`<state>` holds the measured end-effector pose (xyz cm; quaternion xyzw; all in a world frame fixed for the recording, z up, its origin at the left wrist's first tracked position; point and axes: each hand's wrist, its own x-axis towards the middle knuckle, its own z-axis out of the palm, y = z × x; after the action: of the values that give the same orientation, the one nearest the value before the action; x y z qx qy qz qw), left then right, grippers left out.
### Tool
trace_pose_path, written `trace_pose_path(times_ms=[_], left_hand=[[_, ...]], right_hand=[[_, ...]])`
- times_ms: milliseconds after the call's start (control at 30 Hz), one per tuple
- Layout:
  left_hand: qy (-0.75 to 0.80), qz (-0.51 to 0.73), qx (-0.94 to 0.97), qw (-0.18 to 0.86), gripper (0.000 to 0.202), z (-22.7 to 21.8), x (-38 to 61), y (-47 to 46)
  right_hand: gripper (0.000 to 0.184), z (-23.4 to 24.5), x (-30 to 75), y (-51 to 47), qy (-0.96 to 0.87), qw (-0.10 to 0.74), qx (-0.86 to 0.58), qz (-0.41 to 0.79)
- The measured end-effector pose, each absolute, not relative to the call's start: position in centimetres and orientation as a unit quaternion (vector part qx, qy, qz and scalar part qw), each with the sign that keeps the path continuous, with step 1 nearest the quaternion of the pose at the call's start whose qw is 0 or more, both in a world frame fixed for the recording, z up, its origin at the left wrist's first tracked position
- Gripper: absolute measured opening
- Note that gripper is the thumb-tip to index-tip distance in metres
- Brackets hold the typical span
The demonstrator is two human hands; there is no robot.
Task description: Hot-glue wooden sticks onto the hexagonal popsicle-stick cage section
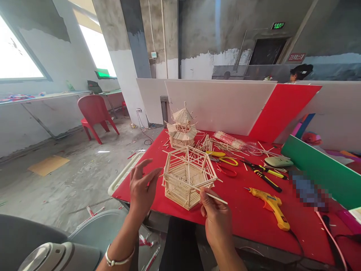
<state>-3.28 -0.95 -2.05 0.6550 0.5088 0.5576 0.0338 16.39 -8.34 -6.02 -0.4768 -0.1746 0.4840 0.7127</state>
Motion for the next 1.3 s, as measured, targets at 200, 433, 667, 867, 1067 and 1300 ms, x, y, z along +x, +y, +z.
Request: trace_pose_path(times_ms=[200, 433, 667, 867, 1067, 1300], left_hand=[[0.426, 0.458, 0.780, -0.014, 0.022, -1.1, -4.4, 0.9], [0.389, 0.369, 0.844, -0.005, 0.023, 0.1, -4.7, 1.5], [0.381, 0.355, 0.854, 0.004, 0.021, 0.3, -4.9, 1.9], [0.379, 0.361, 0.852, 0.008, 0.019, 0.2, -4.9, 2.1], [0.362, 0.368, 0.856, 0.007, 0.022, 0.3, -4.9, 2.2], [0.358, 0.367, 0.859, 0.010, 0.021, 0.3, -5.1, 2.4]], right_hand=[[0.041, -6.2, 16.4, -8.4, -0.174, 0.715, -0.474, 0.485], [0.043, -5.8, 16.2, -8.3, -0.177, 0.714, -0.479, 0.480], [0.045, -5.3, 16.2, -8.3, -0.171, 0.711, -0.481, 0.484], [0.046, -5.8, 16.3, -8.2, -0.168, 0.704, -0.483, 0.492], [0.042, -5.9, 16.8, -8.7, -0.276, 0.664, -0.494, 0.488], [0.015, -2.7, 17.8, -11.0, -0.653, 0.525, -0.536, 0.105]])
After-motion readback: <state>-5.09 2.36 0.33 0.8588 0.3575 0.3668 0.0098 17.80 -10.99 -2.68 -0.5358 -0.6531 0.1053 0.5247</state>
